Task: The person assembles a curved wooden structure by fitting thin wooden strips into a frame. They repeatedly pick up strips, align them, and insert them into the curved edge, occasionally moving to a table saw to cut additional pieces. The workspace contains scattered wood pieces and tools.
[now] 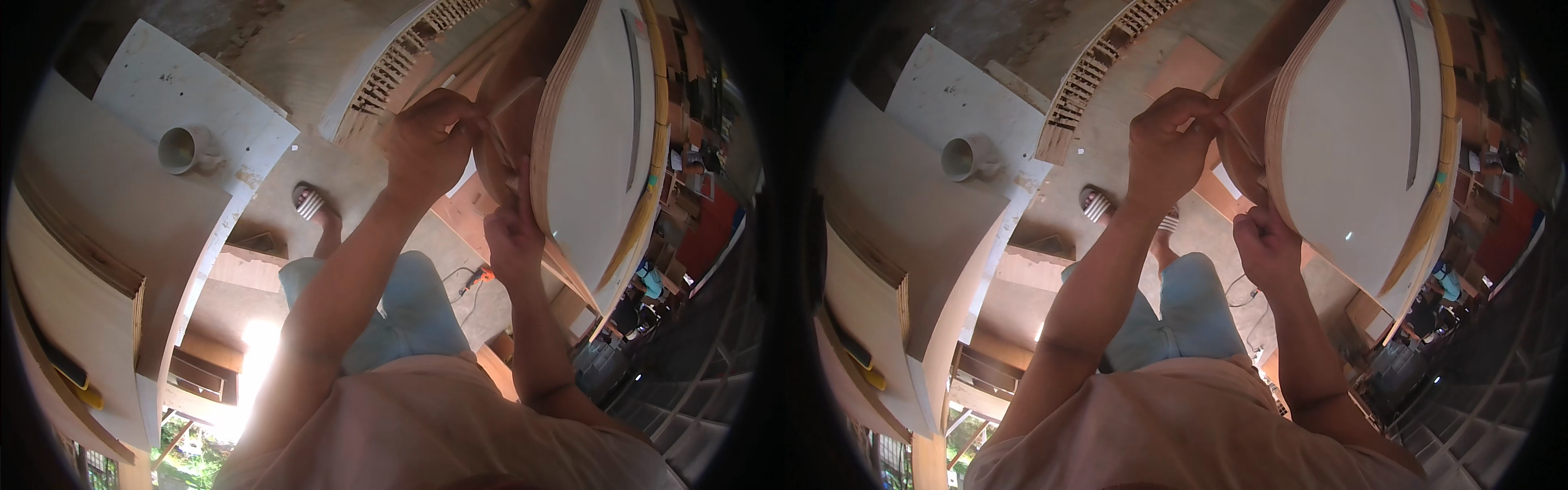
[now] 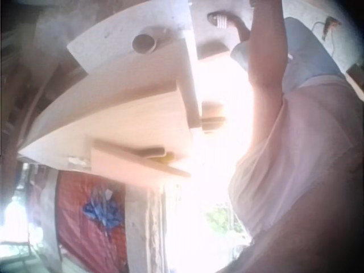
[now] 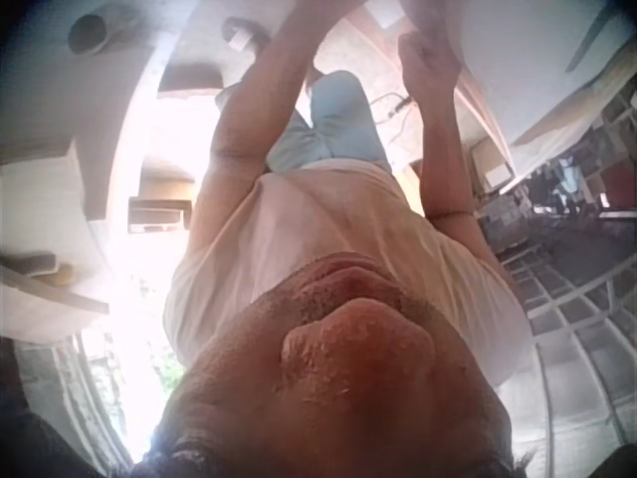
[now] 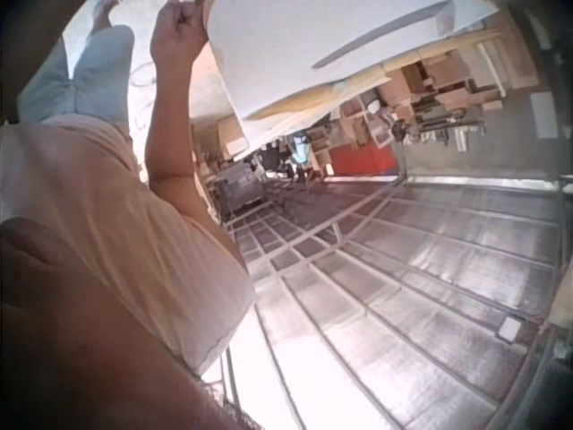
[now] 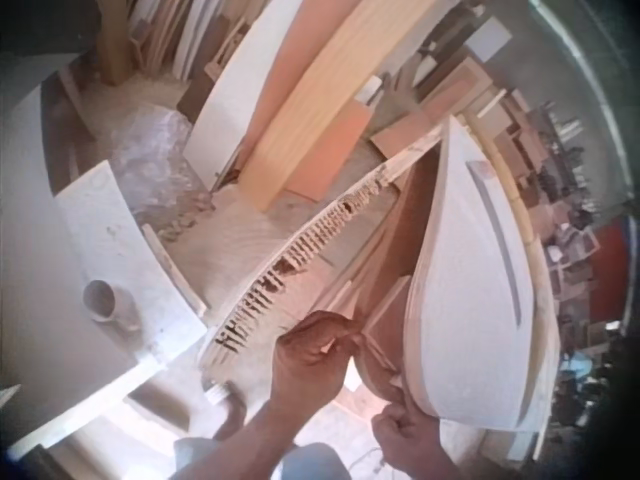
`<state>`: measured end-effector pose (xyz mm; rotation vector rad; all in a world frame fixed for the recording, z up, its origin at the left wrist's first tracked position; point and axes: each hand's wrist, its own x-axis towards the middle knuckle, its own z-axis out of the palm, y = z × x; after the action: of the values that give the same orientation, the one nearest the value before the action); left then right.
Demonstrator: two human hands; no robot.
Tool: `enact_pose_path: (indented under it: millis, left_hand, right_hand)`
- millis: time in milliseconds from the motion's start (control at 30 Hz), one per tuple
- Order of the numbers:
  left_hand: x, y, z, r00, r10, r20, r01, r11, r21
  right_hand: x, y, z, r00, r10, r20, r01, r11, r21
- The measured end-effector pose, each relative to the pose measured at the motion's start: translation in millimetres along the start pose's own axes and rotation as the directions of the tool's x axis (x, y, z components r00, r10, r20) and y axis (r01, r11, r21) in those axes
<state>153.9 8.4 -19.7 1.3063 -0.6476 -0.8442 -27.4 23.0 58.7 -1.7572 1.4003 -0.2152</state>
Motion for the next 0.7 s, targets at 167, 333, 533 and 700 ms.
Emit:
enact_pose_path:
  millis: [167, 333, 533, 700]
  left_hand:
    - [-1, -3, 2, 1.000, -0.001, -0.026, 0.000, 0.999, -0.037]
    - [-1, -6, 3, 0.997, 0.060, -0.040, -0.061, 0.998, -0.014]
    - [-1, -5, 7, 0.995, 0.067, -0.080, -0.071, 0.996, -0.046]
    - [-1, -6, 8, 0.997, 0.019, -0.078, -0.025, 0.997, -0.067]
  right_hand:
    - [3, -10, 3, 0.998, -0.045, -0.037, 0.044, 0.999, -0.029]
    - [2, -9, 0, 0.998, 0.067, 0.004, -0.067, 0.998, 0.001]
    - [1, -5, -1, 0.978, 0.207, -0.025, -0.208, 0.976, -0.061]
    - [4, 12, 0, 0.981, 0.187, -0.043, -0.188, 0.982, -0.010]
